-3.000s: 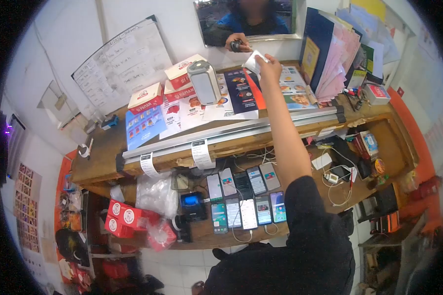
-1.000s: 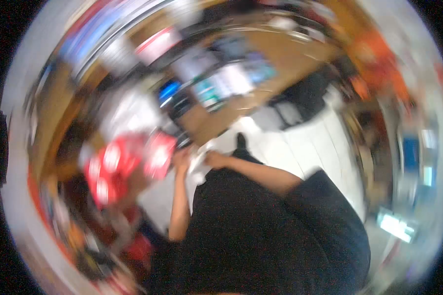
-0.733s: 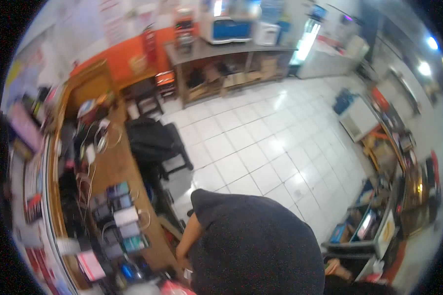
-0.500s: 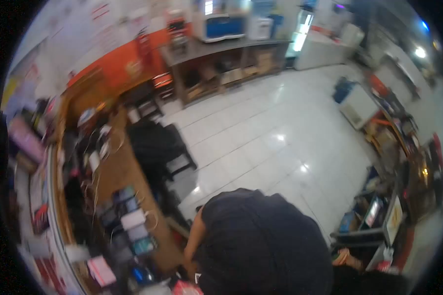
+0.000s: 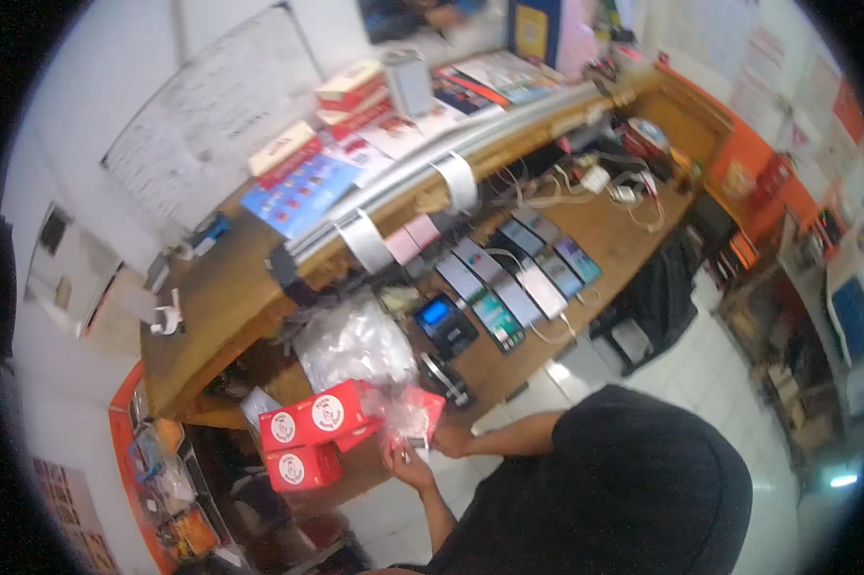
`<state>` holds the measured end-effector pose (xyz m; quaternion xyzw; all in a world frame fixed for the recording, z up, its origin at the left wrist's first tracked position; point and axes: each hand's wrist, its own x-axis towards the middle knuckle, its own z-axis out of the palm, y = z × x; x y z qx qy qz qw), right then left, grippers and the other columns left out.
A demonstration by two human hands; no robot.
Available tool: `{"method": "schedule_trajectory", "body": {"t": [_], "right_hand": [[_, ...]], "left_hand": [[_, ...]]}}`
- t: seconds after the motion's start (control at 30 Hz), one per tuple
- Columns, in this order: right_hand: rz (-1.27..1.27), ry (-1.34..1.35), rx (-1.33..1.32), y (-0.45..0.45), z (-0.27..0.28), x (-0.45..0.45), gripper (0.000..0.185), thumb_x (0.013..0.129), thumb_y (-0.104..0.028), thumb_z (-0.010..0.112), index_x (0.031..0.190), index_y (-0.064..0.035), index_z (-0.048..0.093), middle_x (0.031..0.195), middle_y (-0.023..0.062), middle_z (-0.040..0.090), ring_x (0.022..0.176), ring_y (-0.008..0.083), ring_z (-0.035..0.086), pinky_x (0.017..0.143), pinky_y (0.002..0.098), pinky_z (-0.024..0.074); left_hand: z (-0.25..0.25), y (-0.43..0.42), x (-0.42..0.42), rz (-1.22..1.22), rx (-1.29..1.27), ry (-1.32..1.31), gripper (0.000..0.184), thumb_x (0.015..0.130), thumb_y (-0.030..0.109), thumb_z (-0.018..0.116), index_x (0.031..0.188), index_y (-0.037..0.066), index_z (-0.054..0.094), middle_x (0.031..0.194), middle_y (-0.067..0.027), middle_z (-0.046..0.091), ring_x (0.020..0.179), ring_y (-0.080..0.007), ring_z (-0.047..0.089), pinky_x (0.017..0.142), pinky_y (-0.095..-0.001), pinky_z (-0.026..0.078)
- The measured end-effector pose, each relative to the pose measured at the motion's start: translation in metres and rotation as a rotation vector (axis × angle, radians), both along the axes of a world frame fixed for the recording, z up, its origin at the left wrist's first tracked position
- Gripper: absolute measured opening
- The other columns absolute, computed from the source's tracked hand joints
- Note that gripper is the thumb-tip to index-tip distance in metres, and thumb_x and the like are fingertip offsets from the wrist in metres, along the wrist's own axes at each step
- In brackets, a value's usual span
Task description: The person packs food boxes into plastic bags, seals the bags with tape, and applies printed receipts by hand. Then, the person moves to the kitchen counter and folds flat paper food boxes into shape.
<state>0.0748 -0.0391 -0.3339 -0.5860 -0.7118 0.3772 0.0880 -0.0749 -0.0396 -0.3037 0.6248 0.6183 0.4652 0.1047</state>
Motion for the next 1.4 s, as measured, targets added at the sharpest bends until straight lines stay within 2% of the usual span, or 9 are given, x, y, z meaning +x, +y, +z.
{"method": "schedule_trajectory", "body": {"t": [0.17,0.3,0.43,0.6,0.77,1.0,1.03,1.07,1.4], "right_hand": [[-0.108,-0.072,0.069,0.009,0.043,0.004,0.034,0.091,-0.035,0.064,0.095,-0.0035,0.074,0.084,0.0203,0.072,0.087,0.0372,0.072,0.077,0.0486,0.0565],[-0.063,0.035,-0.506,0.040,0.062,0.006,0.043,0.091,-0.043,0.065,0.103,-0.0021,0.070,0.087,0.0202,0.072,0.089,0.0332,0.073,0.073,0.0464,0.0577],[-0.351,0.062,0.102,0.036,0.068,-0.009,0.046,0.090,-0.043,0.066,0.113,-0.0033,0.063,0.100,0.0231,0.070,0.092,0.0357,0.072,0.077,0.0450,0.0568],[-0.113,0.154,0.286,0.058,0.071,-0.008,0.041,0.092,-0.036,0.063,0.116,-0.0027,0.062,0.111,0.0217,0.069,0.099,0.0382,0.069,0.088,0.0460,0.0533],[0.108,0.417,0.347,0.048,0.088,0.027,0.044,0.094,-0.016,0.057,0.135,-0.0024,0.056,0.145,0.0239,0.047,0.138,0.0389,0.041,0.116,0.0450,0.0327],[-0.069,0.258,0.595,0.059,0.260,0.143,0.024,0.097,-0.020,0.061,0.114,-0.0023,0.063,0.098,0.0101,0.063,0.094,0.0222,0.060,0.085,0.0395,0.0485],[-0.552,0.650,0.159,0.061,0.317,0.152,0.016,0.098,-0.020,0.063,0.105,-0.0058,0.065,0.084,0.0009,0.061,0.076,0.0145,0.059,0.069,0.0330,0.0499],[-0.527,0.618,0.668,0.080,0.336,0.176,0.013,0.100,-0.021,0.062,0.103,-0.0089,0.066,0.074,-0.0045,0.057,0.061,0.0080,0.052,0.053,0.0278,0.0436],[-0.681,0.753,1.143,0.271,0.552,0.519,0.029,0.098,-0.032,0.066,0.093,-0.0037,0.069,0.071,-0.0011,0.062,0.054,0.0076,0.050,0.050,0.0268,0.0376]], "left_hand": [[0.019,0.009,-0.008,0.053,-0.113,-0.030,0.030,0.081,0.004,0.075,0.108,0.006,0.063,0.112,-0.0133,0.060,0.105,-0.0324,0.058,0.086,-0.0433,0.047],[0.007,0.010,-0.004,0.069,-0.131,-0.349,0.028,0.084,-0.001,0.068,0.111,0.005,0.062,0.114,-0.0130,0.056,0.104,-0.0286,0.057,0.078,-0.0358,0.048],[-0.014,0.001,-0.005,0.137,-0.073,-0.420,0.028,0.085,-0.004,0.065,0.112,0.003,0.062,0.112,-0.0132,0.059,0.101,-0.0271,0.060,0.078,-0.0354,0.050],[-0.023,-0.001,-0.006,0.203,-0.095,-0.674,0.026,0.086,-0.006,0.060,0.111,-0.001,0.061,0.106,-0.0133,0.066,0.093,-0.0247,0.066,0.078,-0.0347,0.052],[-0.003,-0.043,-0.029,0.292,-0.005,-0.558,0.019,0.085,-0.008,0.054,0.099,0.000,0.063,0.096,-0.0102,0.066,0.087,-0.0220,0.065,0.072,-0.0336,0.050],[0.005,-0.094,-0.044,0.647,-0.026,-0.471,0.008,0.088,-0.003,0.052,0.091,0.001,0.059,0.085,-0.0052,0.058,0.078,-0.0169,0.054,0.070,-0.0293,0.045],[0.012,-0.092,-0.037,0.657,-0.044,-0.487,0.008,0.088,-0.003,0.052,0.090,0.001,0.058,0.085,-0.0049,0.059,0.077,-0.0163,0.054,0.070,-0.0289,0.044],[0.018,-0.089,-0.032,0.666,-0.059,-0.498,0.008,0.088,-0.003,0.052,0.090,0.002,0.058,0.086,-0.0046,0.059,0.077,-0.0158,0.053,0.071,-0.0285,0.044],[-0.039,-0.074,0.086,0.458,-0.242,-0.731,0.009,0.090,-0.001,0.058,0.097,0.004,0.060,0.089,-0.0043,0.062,0.074,-0.0124,0.058,0.058,-0.0241,0.046]]}}
